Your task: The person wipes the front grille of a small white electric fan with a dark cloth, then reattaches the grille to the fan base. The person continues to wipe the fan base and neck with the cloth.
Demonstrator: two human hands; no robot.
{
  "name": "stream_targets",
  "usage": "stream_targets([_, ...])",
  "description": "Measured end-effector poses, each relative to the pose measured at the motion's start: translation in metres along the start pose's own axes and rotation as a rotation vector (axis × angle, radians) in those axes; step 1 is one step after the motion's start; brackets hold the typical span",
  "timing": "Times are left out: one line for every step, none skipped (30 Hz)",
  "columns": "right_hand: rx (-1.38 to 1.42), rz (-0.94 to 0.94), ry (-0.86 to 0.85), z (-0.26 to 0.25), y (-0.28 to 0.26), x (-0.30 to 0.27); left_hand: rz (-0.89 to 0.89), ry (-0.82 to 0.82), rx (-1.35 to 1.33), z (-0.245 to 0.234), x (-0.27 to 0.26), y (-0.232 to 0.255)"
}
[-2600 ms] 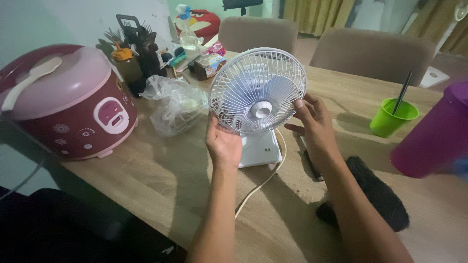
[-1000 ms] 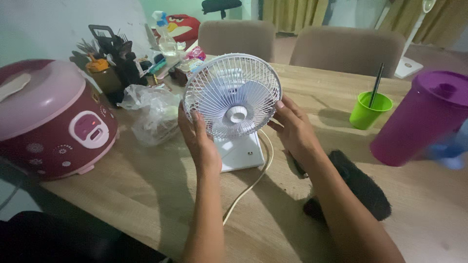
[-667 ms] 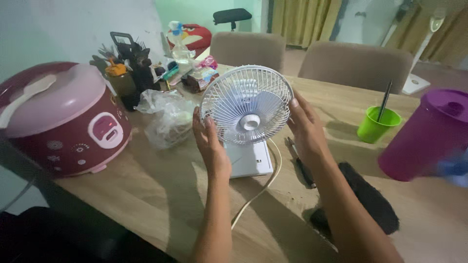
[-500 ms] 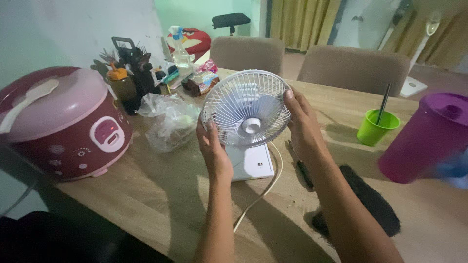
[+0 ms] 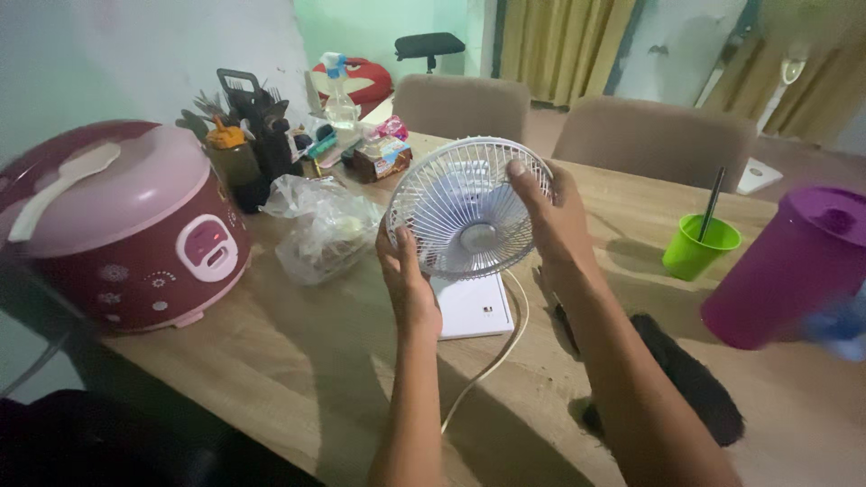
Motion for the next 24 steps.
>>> stream_targets([0.007,0.002,-0.001,0.0004,-0.0024,-0.0005,-0.009,0.006,0.035,0.0002,-0.0002,0.0000])
stream_targets([0.013,0.007,-0.001,0.0003,-0.0039,-0.0020,0.024,0.000,0.009,0.0008,-0.0002,-0.0005])
stream_targets([0.019,0.012,-0.002,0.0007,-0.0052,-0.0030,0.057,-0.006,-0.016,0.0019,0.0005,-0.0016])
stream_targets([0.030,0.014,-0.008,0.0010,-0.0064,-0.0032,0.092,-0.014,-0.042,0.0026,0.0021,-0.0024])
stream_targets([0.041,0.015,-0.013,0.0012,-0.0071,-0.0032,0.084,-0.015,-0.050,0.0022,0.0039,-0.0030])
stream_targets([0.050,0.022,-0.016,0.0004,-0.0063,-0.0042,0.070,-0.017,-0.058,0.0016,0.0044,-0.0043])
stream_targets([0.039,0.042,-0.017,-0.0005,-0.0052,-0.0046,0.057,-0.018,-0.065,0.0014,0.0044,-0.0056])
stream_targets([0.029,0.059,-0.017,-0.0004,-0.0046,-0.0036,0.047,-0.016,-0.065,0.0014,0.0052,-0.0063])
stream_targets([0.020,0.075,-0.018,-0.0001,-0.0039,-0.0025,0.038,-0.015,-0.064,0.0012,0.0059,-0.0065])
stream_targets([0.052,0.043,-0.015,0.0002,-0.0037,-0.0013,0.027,-0.011,-0.063,0.0003,0.0052,-0.0065])
stream_targets([0.084,0.010,-0.011,0.0005,-0.0039,0.0005,0.009,0.007,-0.015,-0.0008,0.0043,-0.0065])
stream_targets([0.116,-0.025,-0.008,0.0009,-0.0046,0.0027,-0.005,0.025,0.032,-0.0012,0.0043,-0.0063])
stream_targets([0.103,-0.013,-0.003,0.0011,-0.0047,0.0040,-0.020,0.043,0.079,-0.0015,0.0040,-0.0061])
stream_targets([0.090,0.000,0.003,0.0010,-0.0044,0.0046,0.002,0.028,0.041,-0.0014,0.0032,-0.0061])
stream_targets([0.076,0.013,0.010,0.0009,-0.0042,0.0048,0.023,0.014,0.002,-0.0010,0.0024,-0.0062])
stream_targets([0.077,0.001,0.008,0.0007,-0.0044,0.0049,0.045,-0.002,-0.037,-0.0001,0.0026,-0.0062])
stream_targets([0.078,-0.010,0.006,0.0007,-0.0044,0.0045,0.052,-0.018,-0.064,0.0005,0.0031,-0.0062])
stream_targets([0.078,-0.021,0.004,0.0012,-0.0043,0.0038,0.058,-0.032,-0.091,0.0006,0.0038,-0.0059])
stream_targets([0.059,0.011,0.011,0.0017,-0.0035,0.0031,0.064,-0.047,-0.118,0.0004,0.0048,-0.0055])
stream_targets([0.040,0.043,0.018,0.0017,-0.0025,0.0026,0.027,-0.019,-0.082,0.0002,0.0056,-0.0057])
stream_targets([0.021,0.075,0.024,0.0018,-0.0014,0.0023,-0.010,0.009,-0.045,-0.0005,0.0064,-0.0055])
stream_targets([0.042,0.032,0.021,0.0017,-0.0014,0.0029,-0.046,0.039,-0.009,-0.0013,0.0071,-0.0049])
stream_targets([0.063,-0.011,0.019,0.0018,-0.0013,0.0037,-0.059,0.039,-0.001,-0.0020,0.0075,-0.0035])
stream_targets([0.084,-0.054,0.015,0.0021,-0.0009,0.0043,-0.071,0.039,0.007,-0.0032,0.0072,-0.0019])
Point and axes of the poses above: each hand's wrist, its own x-axis towards the middle knuckle, its own z-axis out of the palm, y = z × x, the point moved 1 cm from there along x, towards the middle knuckle, and after that the axes turned 11 degrees about -x, right-handed, at the moved point
